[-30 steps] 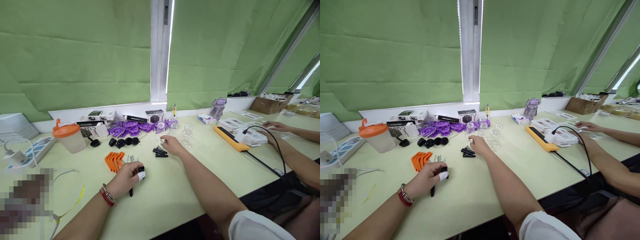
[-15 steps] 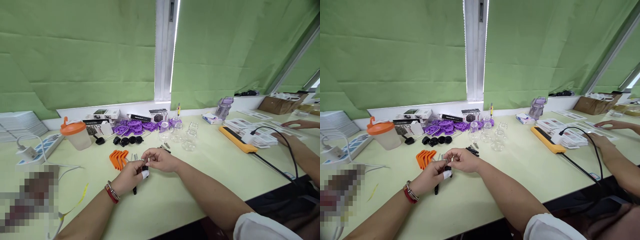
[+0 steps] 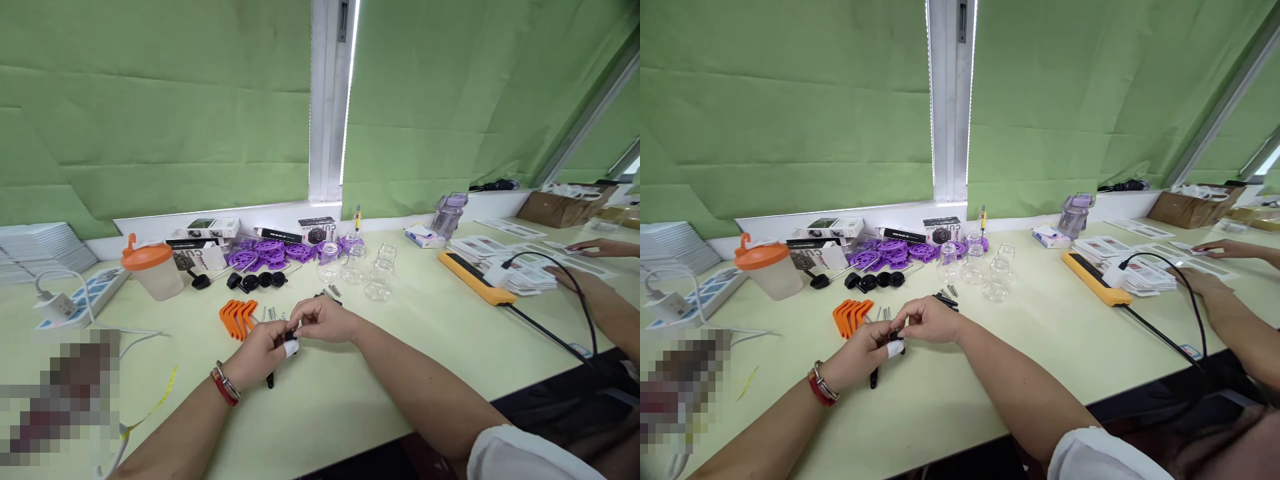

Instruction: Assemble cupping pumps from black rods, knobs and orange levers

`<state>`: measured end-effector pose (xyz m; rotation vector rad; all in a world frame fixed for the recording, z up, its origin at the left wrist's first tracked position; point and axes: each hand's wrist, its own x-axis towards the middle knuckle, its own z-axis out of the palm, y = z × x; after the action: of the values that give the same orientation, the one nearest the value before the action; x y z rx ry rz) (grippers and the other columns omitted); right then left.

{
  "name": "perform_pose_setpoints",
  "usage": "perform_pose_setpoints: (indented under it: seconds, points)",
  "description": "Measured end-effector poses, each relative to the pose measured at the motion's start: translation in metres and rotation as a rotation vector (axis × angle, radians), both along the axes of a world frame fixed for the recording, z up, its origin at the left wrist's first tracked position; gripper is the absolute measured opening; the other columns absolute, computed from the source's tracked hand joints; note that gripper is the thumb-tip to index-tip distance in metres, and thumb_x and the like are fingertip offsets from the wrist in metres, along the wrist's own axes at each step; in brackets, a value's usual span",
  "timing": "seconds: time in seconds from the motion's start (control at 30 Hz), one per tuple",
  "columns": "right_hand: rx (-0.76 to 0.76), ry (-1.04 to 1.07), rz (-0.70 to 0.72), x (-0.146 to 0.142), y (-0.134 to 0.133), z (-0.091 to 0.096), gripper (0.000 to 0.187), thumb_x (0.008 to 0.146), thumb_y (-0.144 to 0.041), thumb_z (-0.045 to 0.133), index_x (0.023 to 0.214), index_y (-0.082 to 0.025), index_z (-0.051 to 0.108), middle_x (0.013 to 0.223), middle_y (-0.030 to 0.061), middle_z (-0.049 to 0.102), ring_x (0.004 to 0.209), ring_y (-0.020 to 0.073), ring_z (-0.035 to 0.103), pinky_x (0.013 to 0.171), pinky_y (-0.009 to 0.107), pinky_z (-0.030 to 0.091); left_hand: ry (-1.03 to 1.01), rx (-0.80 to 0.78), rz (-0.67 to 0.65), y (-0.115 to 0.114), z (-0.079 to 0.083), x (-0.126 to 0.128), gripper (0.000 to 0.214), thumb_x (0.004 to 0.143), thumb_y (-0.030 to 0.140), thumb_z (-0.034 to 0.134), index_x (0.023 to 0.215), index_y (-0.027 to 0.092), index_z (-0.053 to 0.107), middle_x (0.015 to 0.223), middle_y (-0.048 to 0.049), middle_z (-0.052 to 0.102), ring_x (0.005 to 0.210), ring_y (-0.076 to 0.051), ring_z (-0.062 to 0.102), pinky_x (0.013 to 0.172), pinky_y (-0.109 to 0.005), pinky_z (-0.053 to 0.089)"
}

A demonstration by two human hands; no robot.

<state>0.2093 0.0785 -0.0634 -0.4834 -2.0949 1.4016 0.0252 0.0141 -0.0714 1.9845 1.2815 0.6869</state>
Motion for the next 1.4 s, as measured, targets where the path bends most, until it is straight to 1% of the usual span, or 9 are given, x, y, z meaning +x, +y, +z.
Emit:
perform_pose_setpoints:
  seconds: [0.27, 0.6, 0.73, 0.87, 0.97, 1.03, 1.1, 1.23, 1.4]
  points:
    - [0.030, 0.018, 0.071, 0.002, 0.006, -0.005, 0.018, 0.069, -0.026, 0.074, 0.085, -0.018, 0.075, 0.087, 0.0037, 0.062, 0.076, 0.0120, 0.058, 0.070, 0.025, 0.046, 0.031, 0.017, -0.017, 0.001, -0.002, -0.001, 0.022, 0.082, 0.036, 0.053, 0.078, 0.015, 0.058, 0.062, 0.0038, 0.041, 0.059, -0.010, 0.034, 0.054, -0.023, 0.030]
    - [0.115, -0.028, 0.022, -0.001, 0.004, -0.007, 0.015, 0.066, -0.026, 0.076, 0.075, -0.016, 0.073, 0.081, 0.0023, 0.061, 0.065, 0.0094, 0.055, 0.063, 0.024, 0.044, 0.037, 0.056, -0.016, 0.000, -0.002, -0.001, 0.018, 0.080, 0.033, 0.054, 0.074, 0.016, 0.055, 0.061, 0.0040, 0.043, 0.057, -0.010, 0.035, 0.053, -0.022, 0.029]
    - [0.175, -0.076, -0.052, -0.005, -0.004, -0.002, 0.008, 0.068, -0.018, 0.070, 0.076, -0.016, 0.069, 0.076, 0.0005, 0.060, 0.063, 0.0085, 0.052, 0.061, 0.022, 0.042, 0.067, 0.111, 0.014, 0.001, -0.002, -0.003, 0.016, 0.079, 0.029, 0.056, 0.071, 0.015, 0.056, 0.062, 0.0033, 0.045, 0.059, -0.011, 0.039, 0.053, -0.023, 0.032]
    - [-0.002, -0.125, -0.185, -0.012, -0.011, -0.005, 0.009, 0.068, -0.012, 0.065, 0.076, -0.014, 0.063, 0.060, -0.0044, 0.053, 0.054, 0.0070, 0.047, 0.051, 0.019, 0.037, 0.014, 0.124, 0.044, 0.002, 0.003, -0.011, 0.012, 0.077, 0.026, 0.056, 0.076, 0.015, 0.060, 0.062, 0.0028, 0.049, 0.058, -0.011, 0.043, 0.054, -0.023, 0.036]
    - [-0.216, -0.179, -0.265, -0.022, -0.016, -0.013, 0.006, 0.069, -0.013, 0.063, 0.072, -0.014, 0.058, 0.053, -0.0052, 0.051, 0.047, 0.0064, 0.045, 0.045, 0.018, 0.035, -0.152, 0.161, 0.213, 0.005, 0.004, -0.021, 0.019, 0.076, 0.025, 0.055, 0.091, 0.015, 0.062, 0.071, -0.0003, 0.058, 0.062, -0.012, 0.051, 0.057, -0.024, 0.041]
    - [-0.342, -0.231, -0.302, -0.030, -0.018, -0.019, 0.005, 0.071, -0.013, 0.060, 0.070, -0.015, 0.056, 0.047, -0.0056, 0.049, 0.041, 0.0067, 0.043, 0.040, 0.018, 0.034, -0.228, 0.191, 0.349, 0.008, 0.003, -0.027, 0.019, 0.078, 0.026, 0.052, 0.091, 0.015, 0.061, 0.073, -0.0016, 0.061, 0.062, -0.013, 0.054, 0.058, -0.025, 0.043]
    - [-0.421, -0.264, -0.338, -0.038, -0.022, -0.024, 0.006, 0.071, -0.012, 0.058, 0.068, -0.016, 0.054, 0.043, -0.0057, 0.048, 0.037, 0.0072, 0.043, 0.036, 0.018, 0.035, -0.202, 0.206, 0.428, 0.011, 0.002, -0.030, 0.016, 0.079, 0.027, 0.050, 0.084, 0.016, 0.061, 0.069, -0.0006, 0.061, 0.059, -0.013, 0.054, 0.056, -0.025, 0.043]
    - [-0.443, -0.280, -0.367, -0.054, -0.027, -0.029, 0.009, 0.069, -0.008, 0.056, 0.066, -0.016, 0.052, 0.043, -0.0046, 0.050, 0.039, 0.0087, 0.050, 0.037, 0.018, 0.044, -0.043, 0.243, 0.431, 0.012, 0.002, -0.029, 0.015, 0.079, 0.028, 0.049, 0.078, 0.018, 0.060, 0.064, 0.0015, 0.058, 0.057, -0.013, 0.052, 0.056, -0.025, 0.041]
    - [-0.360, -0.287, -0.352, -0.063, -0.028, -0.038, 0.011, 0.068, -0.008, 0.057, 0.068, -0.017, 0.051, 0.046, -0.0048, 0.051, 0.045, 0.0115, 0.057, 0.040, 0.021, 0.050, 0.027, 0.244, 0.366, 0.007, 0.007, -0.021, 0.015, 0.076, 0.025, 0.047, 0.078, 0.018, 0.060, 0.065, 0.0015, 0.059, 0.059, -0.013, 0.052, 0.057, -0.025, 0.039]
